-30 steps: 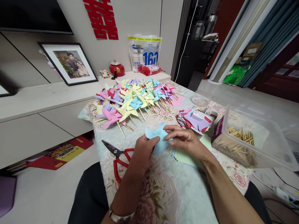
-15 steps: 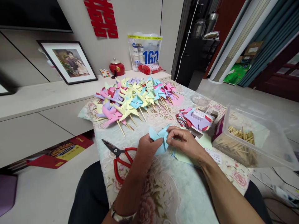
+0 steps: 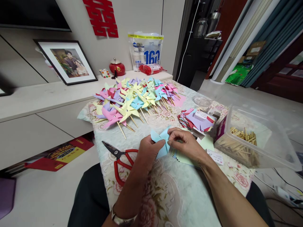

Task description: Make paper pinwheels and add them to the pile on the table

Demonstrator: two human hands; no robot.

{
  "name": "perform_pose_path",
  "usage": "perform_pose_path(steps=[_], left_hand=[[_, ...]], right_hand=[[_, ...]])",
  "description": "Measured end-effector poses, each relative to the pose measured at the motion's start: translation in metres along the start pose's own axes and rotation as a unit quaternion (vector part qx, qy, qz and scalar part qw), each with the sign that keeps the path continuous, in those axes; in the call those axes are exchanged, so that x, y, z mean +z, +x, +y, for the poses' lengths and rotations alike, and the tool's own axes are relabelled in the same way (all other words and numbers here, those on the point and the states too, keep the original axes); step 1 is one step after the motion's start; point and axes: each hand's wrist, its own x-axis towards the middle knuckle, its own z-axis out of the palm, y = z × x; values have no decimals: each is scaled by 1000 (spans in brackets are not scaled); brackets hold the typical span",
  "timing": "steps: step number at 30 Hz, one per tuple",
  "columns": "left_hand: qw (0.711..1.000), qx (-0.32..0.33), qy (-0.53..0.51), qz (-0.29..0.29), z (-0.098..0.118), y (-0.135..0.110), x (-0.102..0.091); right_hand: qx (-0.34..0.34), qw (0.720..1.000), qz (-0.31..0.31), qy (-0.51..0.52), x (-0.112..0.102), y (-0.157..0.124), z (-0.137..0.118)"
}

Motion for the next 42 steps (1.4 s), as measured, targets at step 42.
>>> perform_pose_path(steps=[42], left_hand=[[999, -11, 4, 37, -1, 2, -1]], right_hand=[[-12, 971, 211, 113, -27, -2, -1]])
